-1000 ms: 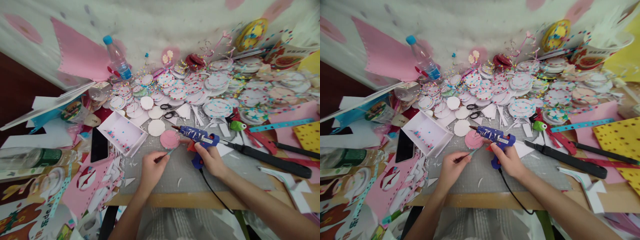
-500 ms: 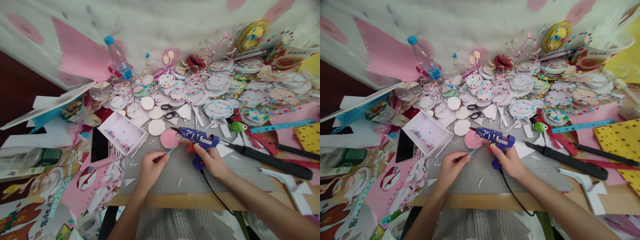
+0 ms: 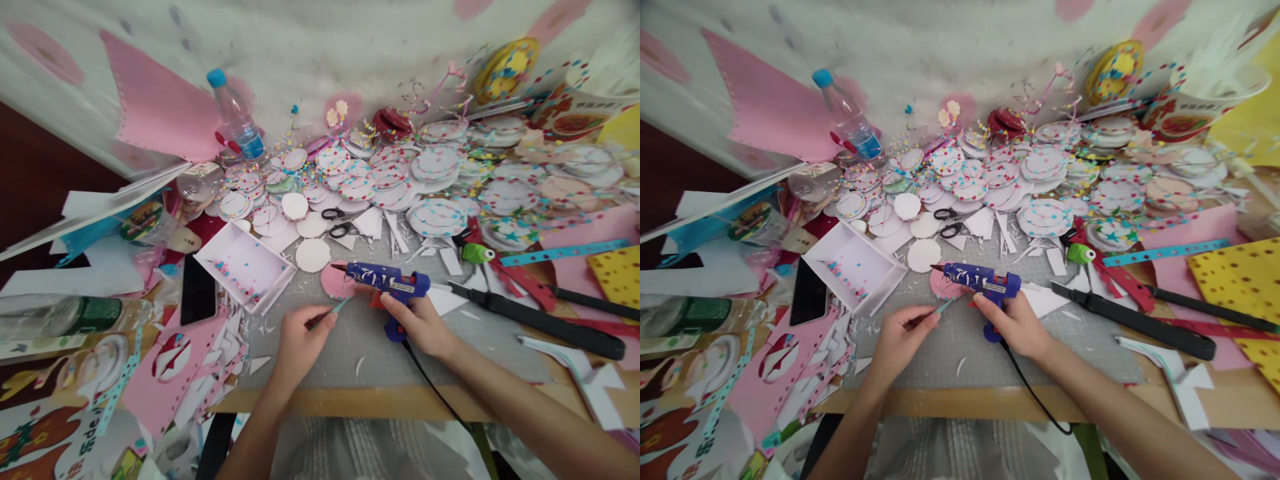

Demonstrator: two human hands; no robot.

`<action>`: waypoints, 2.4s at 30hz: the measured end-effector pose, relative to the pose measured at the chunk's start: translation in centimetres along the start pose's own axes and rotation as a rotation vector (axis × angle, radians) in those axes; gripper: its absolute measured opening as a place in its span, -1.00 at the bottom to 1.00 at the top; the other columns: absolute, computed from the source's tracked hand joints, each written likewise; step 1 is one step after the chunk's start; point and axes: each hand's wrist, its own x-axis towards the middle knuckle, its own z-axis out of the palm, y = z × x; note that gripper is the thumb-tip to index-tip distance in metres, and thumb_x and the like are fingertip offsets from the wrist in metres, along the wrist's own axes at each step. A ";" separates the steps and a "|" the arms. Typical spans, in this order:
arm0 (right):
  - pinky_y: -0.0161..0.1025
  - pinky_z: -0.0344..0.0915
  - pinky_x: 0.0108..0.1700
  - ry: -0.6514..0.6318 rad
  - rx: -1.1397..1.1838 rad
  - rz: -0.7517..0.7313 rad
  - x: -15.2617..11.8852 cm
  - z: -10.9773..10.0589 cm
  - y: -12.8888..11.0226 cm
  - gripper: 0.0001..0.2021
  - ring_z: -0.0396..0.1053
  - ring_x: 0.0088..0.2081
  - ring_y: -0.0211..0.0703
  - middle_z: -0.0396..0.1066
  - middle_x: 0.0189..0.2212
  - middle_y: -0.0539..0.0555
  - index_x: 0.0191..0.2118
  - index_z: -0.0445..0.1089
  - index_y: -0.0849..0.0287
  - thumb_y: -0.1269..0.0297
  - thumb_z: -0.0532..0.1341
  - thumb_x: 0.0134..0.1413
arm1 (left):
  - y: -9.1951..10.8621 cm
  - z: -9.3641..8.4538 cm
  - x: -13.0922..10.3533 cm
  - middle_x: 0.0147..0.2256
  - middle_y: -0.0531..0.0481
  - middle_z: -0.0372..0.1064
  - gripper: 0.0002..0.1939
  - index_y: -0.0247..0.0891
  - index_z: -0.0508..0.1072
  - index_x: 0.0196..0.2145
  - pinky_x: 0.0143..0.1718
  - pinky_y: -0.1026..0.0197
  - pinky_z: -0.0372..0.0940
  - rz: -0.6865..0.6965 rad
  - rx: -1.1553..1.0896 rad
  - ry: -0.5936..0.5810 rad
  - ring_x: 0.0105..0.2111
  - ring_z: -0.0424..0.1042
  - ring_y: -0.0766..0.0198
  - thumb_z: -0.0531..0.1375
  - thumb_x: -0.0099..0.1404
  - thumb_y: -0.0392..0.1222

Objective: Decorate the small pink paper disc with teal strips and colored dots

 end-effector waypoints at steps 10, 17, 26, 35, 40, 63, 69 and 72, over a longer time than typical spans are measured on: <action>-0.20 0.36 -0.23 -0.011 -0.007 0.041 0.0 0.1 0.1 -0.65 0.43 -0.24 -0.03 0.42 -0.49 0.05 -0.30 0.45 0.14 -0.02 0.09 0.21 | -0.4 -0.3 -0.2 -0.45 -0.06 0.53 -0.77 -0.31 0.60 -0.33 -0.41 0.26 0.28 0.012 0.020 0.004 -0.46 0.42 0.23 0.21 0.17 -0.13; -0.16 0.34 -0.16 -0.039 0.006 0.048 0.1 0.0 0.2 -0.68 0.42 -0.19 -0.01 0.41 -0.46 0.04 -0.26 0.45 0.13 0.01 0.08 0.22 | 0.1 0.3 0.2 -0.42 -0.09 0.55 -0.77 -0.33 0.61 -0.32 -0.38 0.24 0.28 0.018 0.025 -0.013 -0.42 0.44 0.20 0.20 0.18 -0.16; -0.23 0.34 -0.26 0.005 -0.005 0.044 0.0 0.0 0.2 -0.66 0.40 -0.35 -0.12 0.48 -0.42 0.03 -0.29 0.48 0.13 -0.02 0.11 0.19 | 0.0 0.5 0.6 -0.44 -0.08 0.54 -0.79 -0.34 0.60 -0.33 -0.40 0.25 0.27 0.026 0.039 -0.015 -0.46 0.42 0.22 0.21 0.18 -0.18; -0.26 0.35 -0.27 -0.004 0.131 0.091 -0.3 -0.1 0.0 -0.61 0.44 -0.32 -0.13 0.53 -0.35 0.06 -0.27 0.51 0.11 -0.07 0.10 0.18 | -0.1 0.6 0.6 -0.43 -0.06 0.55 -0.83 -0.31 0.60 -0.34 -0.41 0.28 0.27 0.047 0.063 -0.010 -0.44 0.43 0.24 0.21 0.19 -0.22; -0.17 0.37 -0.15 -0.020 0.116 0.100 -0.2 0.0 -0.1 -0.61 0.45 -0.26 -0.06 0.54 -0.30 0.09 -0.29 0.49 0.13 -0.08 0.10 0.18 | -0.3 0.6 0.2 -0.42 -0.04 0.53 -0.84 -0.28 0.59 -0.30 -0.41 0.28 0.27 0.118 0.129 0.001 -0.45 0.42 0.27 0.20 0.22 -0.25; -0.17 0.37 -0.16 -0.047 -0.023 0.070 0.0 0.1 -0.1 -0.63 0.44 -0.24 -0.04 0.50 -0.37 0.05 -0.20 0.49 0.11 -0.03 0.05 0.24 | -0.3 1.0 -0.9 -0.32 -0.10 0.51 -0.85 -0.30 0.52 -0.22 -0.19 0.11 0.35 0.347 0.416 0.055 -0.28 0.45 0.15 0.16 0.29 -0.32; -0.14 0.37 -0.14 -0.047 -0.035 0.074 -0.2 0.1 0.2 -0.64 0.42 -0.22 -0.03 0.50 -0.36 0.05 -0.15 0.48 0.09 -0.01 0.06 0.24 | -0.4 0.8 -1.0 -0.33 -0.08 0.51 -0.85 -0.26 0.53 -0.22 -0.20 0.13 0.35 0.364 0.412 0.077 -0.28 0.44 0.17 0.16 0.29 -0.31; -0.13 0.36 -0.09 -0.042 -0.003 0.095 -0.1 0.1 -0.1 -0.64 0.44 -0.22 -0.04 0.52 -0.31 0.06 -0.17 0.49 0.10 -0.03 0.08 0.21 | -0.4 0.5 -1.1 -0.32 -0.08 0.52 -0.85 -0.26 0.53 -0.22 -0.20 0.13 0.35 0.369 0.404 0.083 -0.29 0.45 0.17 0.16 0.30 -0.30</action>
